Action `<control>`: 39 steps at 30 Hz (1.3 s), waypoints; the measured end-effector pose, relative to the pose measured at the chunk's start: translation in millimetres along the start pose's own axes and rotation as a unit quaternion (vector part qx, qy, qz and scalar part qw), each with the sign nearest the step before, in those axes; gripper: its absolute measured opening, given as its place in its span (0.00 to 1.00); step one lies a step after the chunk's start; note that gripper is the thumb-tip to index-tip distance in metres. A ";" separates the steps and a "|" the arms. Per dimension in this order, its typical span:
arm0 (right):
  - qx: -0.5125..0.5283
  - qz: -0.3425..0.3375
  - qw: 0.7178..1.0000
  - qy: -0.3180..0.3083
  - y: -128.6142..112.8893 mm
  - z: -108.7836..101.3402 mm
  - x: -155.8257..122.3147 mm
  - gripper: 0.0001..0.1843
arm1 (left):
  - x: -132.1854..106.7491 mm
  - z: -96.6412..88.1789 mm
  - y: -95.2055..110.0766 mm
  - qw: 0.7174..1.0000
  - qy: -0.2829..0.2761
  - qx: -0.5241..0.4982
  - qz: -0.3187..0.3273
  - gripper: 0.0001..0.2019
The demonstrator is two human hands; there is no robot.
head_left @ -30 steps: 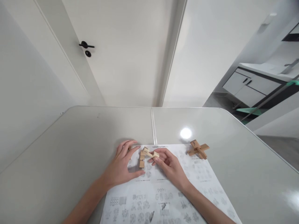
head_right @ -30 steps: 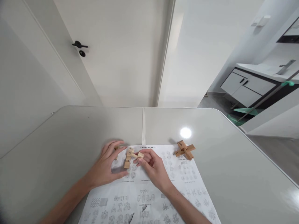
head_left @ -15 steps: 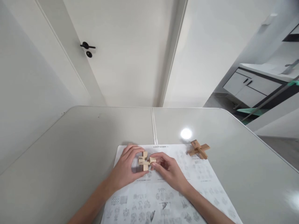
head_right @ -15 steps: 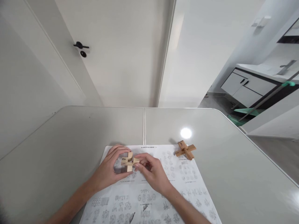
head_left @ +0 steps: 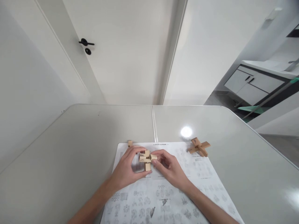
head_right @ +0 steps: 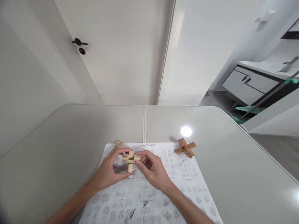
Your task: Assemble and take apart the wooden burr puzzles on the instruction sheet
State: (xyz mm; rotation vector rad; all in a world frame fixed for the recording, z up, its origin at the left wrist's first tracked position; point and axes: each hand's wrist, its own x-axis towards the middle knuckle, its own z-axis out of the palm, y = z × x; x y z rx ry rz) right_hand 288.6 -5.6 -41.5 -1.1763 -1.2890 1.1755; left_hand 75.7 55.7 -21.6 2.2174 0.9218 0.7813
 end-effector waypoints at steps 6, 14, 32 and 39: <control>0.009 0.012 1.000 -0.002 -2.8 -2.6 0.9 0.20 | 0.6 0.5 2.8 1.000 -0.009 -0.023 -0.018 0.31; 0.026 0.030 0.999 0.002 -7.2 -2.5 0.8 0.21 | -1.4 1.8 -0.1 0.999 -0.020 -0.033 0.004 0.32; 0.053 0.051 0.997 -0.022 -9.7 -3.9 1.8 0.26 | -2.1 4.2 0.5 0.999 -0.009 -0.010 0.030 0.33; 0.056 0.040 0.996 -0.057 -13.6 -4.4 1.6 0.26 | -2.6 3.8 3.3 0.999 -0.013 -0.011 0.029 0.34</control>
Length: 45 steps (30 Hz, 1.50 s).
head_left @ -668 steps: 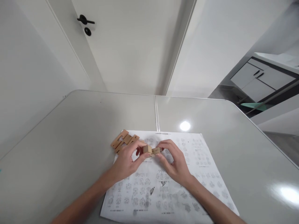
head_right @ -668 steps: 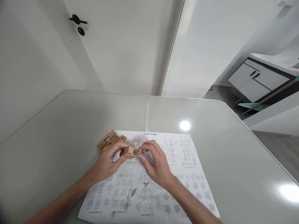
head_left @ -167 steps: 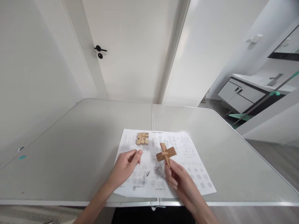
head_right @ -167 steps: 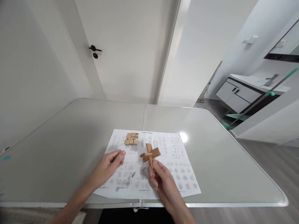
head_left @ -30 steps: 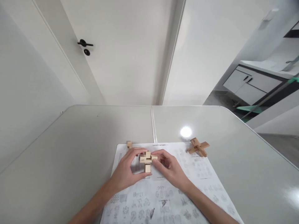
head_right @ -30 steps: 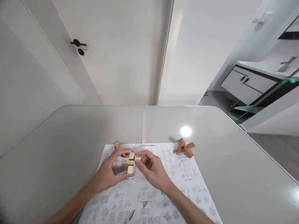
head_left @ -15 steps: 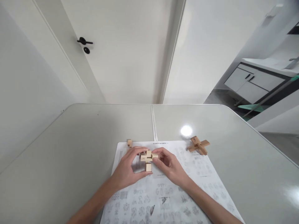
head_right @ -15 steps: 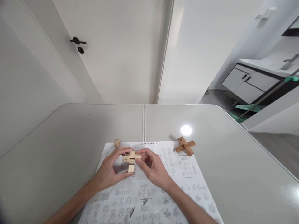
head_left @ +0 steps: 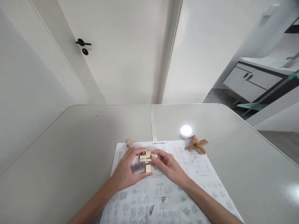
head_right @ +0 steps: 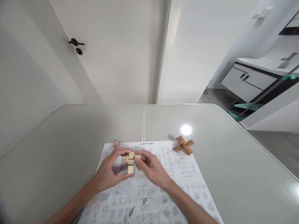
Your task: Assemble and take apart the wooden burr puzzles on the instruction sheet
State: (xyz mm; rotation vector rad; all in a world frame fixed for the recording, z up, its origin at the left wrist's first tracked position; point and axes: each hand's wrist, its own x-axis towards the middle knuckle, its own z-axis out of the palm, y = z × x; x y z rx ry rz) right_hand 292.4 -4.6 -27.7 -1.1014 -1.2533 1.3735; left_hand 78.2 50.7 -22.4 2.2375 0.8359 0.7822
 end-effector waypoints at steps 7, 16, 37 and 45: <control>0.005 0.009 1.000 -0.012 3.9 0.7 -1.1 0.25 | -1.9 2.1 2.5 1.000 -0.009 0.000 -0.006 0.33; -0.127 -0.052 0.988 0.072 11.2 5.6 -4.1 0.18 | 0.2 2.1 1.2 1.000 0.016 0.021 -0.005 0.33; -0.234 -0.162 0.958 0.039 9.0 -1.0 -8.1 0.12 | 0.0 1.8 1.8 0.993 0.028 0.022 0.112 0.31; -0.151 -0.077 0.986 -0.003 3.1 1.1 -10.1 0.20 | 4.1 -3.0 -9.2 0.981 0.044 0.128 0.138 0.25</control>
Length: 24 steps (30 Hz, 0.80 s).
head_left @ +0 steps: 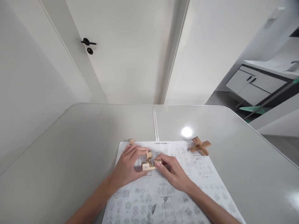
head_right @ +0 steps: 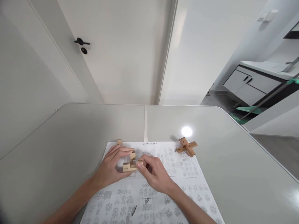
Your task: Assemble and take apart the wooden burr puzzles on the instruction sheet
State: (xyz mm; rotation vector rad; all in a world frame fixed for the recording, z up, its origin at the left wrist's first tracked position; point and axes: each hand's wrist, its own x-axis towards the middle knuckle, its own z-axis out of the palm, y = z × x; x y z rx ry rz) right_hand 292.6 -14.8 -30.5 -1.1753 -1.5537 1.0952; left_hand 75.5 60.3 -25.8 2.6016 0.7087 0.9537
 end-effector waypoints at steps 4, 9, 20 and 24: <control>0.032 0.002 0.999 0.012 -1.9 1.9 -0.1 0.20 | 1.2 -2.3 -1.9 0.998 0.018 0.038 -0.043 0.29; 0.048 0.021 0.997 0.048 2.0 1.8 2.4 0.21 | -0.4 1.3 -1.9 0.989 -0.023 0.102 -0.109 0.24; 0.086 0.061 0.991 0.077 7.7 -1.1 5.1 0.22 | -8.2 -17.3 -33.4 0.976 -0.094 0.078 -0.181 0.48; 0.098 0.070 0.988 0.094 11.0 -1.6 6.9 0.24 | -9.6 -28.9 -52.1 0.975 -0.095 0.105 -0.171 0.38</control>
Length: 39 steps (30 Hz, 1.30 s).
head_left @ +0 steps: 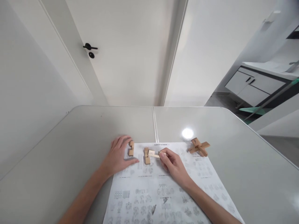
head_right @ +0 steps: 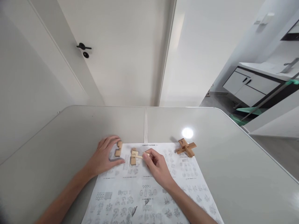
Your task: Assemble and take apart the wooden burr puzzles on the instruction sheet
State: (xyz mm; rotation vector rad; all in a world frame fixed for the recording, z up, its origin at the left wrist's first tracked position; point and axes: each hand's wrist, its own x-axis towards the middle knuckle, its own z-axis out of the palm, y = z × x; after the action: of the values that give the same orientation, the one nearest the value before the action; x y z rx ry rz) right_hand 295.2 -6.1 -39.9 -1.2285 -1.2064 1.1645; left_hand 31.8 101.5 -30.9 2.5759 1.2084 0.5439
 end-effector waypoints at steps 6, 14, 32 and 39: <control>0.011 0.004 1.000 0.000 2.6 1.4 0.9 0.24 | 0.6 -4.7 3.4 0.999 0.020 -0.040 0.004 0.26; 0.009 -0.001 1.000 -0.003 -0.1 2.1 1.1 0.24 | -3.4 0.7 30.7 0.978 0.056 -0.199 -0.016 0.31; -0.010 0.013 1.000 -0.008 0.0 3.0 1.1 0.24 | -2.8 6.1 47.6 0.952 0.028 -0.303 -0.037 0.31; -0.027 -0.013 0.999 -0.030 -6.9 7.4 -3.4 0.23 | -8.6 7.9 53.5 0.977 0.009 -0.213 -0.006 0.33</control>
State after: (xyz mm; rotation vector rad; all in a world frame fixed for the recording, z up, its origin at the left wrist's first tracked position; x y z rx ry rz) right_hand 287.6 -9.3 -33.2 -1.2208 -1.3020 1.1639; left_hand 66.8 60.8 -20.2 2.2038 0.9821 0.7352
